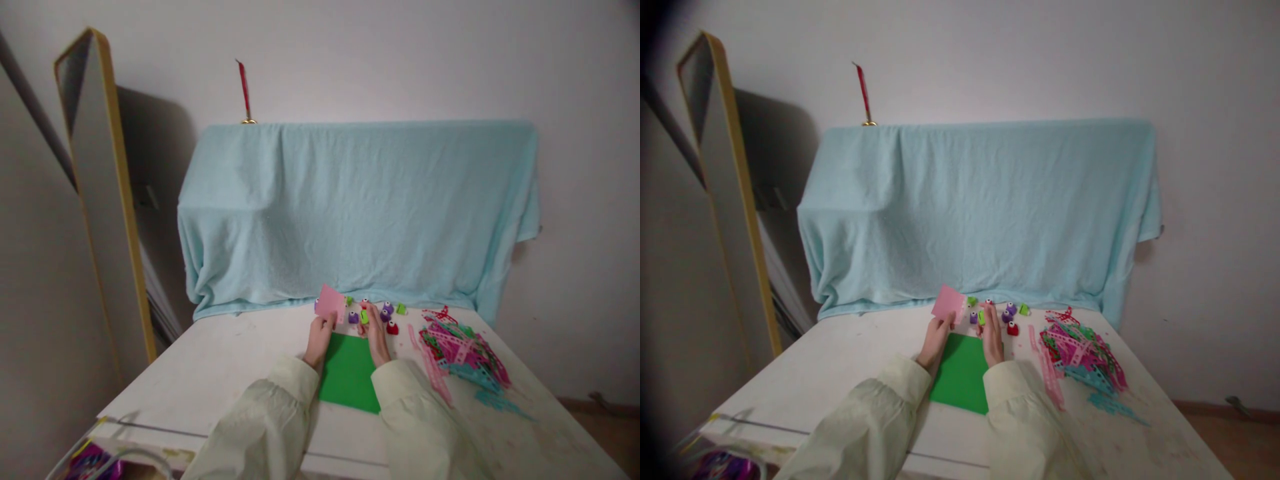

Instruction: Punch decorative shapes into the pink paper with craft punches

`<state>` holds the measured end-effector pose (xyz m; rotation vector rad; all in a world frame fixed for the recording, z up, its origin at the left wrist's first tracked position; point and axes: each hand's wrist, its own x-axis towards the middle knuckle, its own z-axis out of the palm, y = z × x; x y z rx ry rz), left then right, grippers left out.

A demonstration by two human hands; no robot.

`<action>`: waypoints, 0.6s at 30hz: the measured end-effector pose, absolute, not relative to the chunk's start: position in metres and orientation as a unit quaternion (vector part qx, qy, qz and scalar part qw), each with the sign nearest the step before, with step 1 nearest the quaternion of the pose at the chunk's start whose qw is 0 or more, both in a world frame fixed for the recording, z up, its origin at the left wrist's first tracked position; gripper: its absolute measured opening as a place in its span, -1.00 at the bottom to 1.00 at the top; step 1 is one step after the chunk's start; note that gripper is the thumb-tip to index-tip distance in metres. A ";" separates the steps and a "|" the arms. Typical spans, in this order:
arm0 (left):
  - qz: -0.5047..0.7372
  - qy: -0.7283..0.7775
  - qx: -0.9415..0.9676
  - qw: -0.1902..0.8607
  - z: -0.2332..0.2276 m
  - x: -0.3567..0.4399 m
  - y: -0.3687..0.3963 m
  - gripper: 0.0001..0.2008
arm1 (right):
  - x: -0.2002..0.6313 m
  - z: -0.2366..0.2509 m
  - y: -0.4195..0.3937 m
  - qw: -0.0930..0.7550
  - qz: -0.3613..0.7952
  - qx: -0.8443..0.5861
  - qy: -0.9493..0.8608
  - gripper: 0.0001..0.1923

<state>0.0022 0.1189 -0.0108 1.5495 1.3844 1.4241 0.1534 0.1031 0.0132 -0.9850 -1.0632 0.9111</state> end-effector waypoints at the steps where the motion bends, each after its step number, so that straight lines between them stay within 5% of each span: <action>1: 0.533 0.529 0.590 0.296 -0.010 0.002 0.118 -0.46 | 0.153 0.013 0.103 0.650 0.422 -0.428 -0.465 -0.52; 18: 0.550 0.487 0.612 0.293 0.004 0.008 0.109 -0.46 | 0.147 0.017 0.101 0.613 0.592 -0.307 -0.424 -0.56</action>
